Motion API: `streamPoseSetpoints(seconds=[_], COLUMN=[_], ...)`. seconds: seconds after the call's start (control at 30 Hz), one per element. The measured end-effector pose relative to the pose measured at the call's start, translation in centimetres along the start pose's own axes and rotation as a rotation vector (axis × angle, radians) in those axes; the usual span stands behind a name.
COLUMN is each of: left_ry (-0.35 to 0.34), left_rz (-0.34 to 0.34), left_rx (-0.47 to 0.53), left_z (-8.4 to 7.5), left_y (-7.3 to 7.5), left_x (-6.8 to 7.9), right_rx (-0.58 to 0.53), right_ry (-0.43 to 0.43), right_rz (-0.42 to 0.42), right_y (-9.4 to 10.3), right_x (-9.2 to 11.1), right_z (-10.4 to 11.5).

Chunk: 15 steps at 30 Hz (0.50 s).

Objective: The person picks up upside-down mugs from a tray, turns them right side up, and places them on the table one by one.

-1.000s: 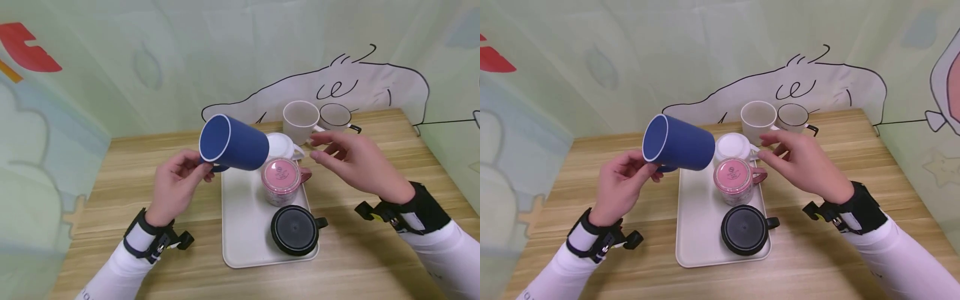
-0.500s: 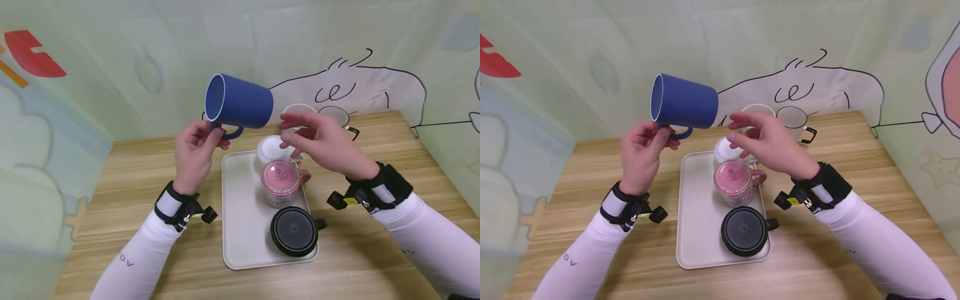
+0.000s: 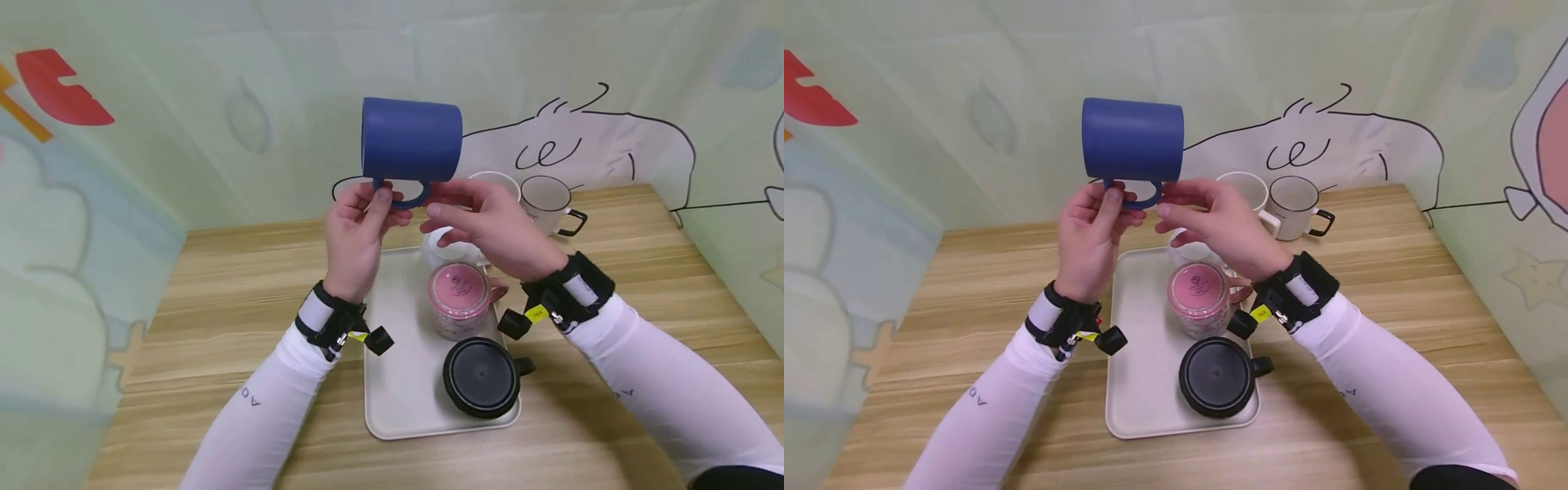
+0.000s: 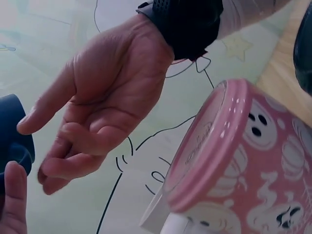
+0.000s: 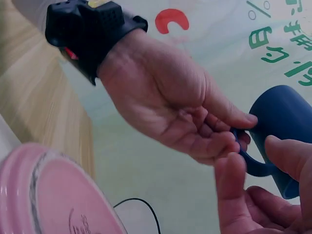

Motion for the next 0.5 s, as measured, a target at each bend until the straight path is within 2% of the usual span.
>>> streamPoseSetpoints(seconds=[0.27, 0.5], left_ry=[0.082, 0.112], left_rz=[0.015, 0.041], left_rx=[0.141, 0.124], left_z=[1.9, 2.3], left_y=[-0.4, -1.0], left_x=[-0.3, -0.7], right_rx=[-0.1, -0.166], right_ry=[-0.003, 0.075], right_rz=[-0.122, -0.167], right_y=[0.3, 0.9], right_x=[-0.6, -0.9], right_z=[-0.8, -0.6])
Point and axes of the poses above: each hand's wrist, its own x-axis away from the middle knuckle, its own y-axis out of the back of the hand, z = x × y, the point moved 10 cm from there along -x, towards the middle knuckle, and after that the axes turned 15 degrees about y, right-handed, at the moved point
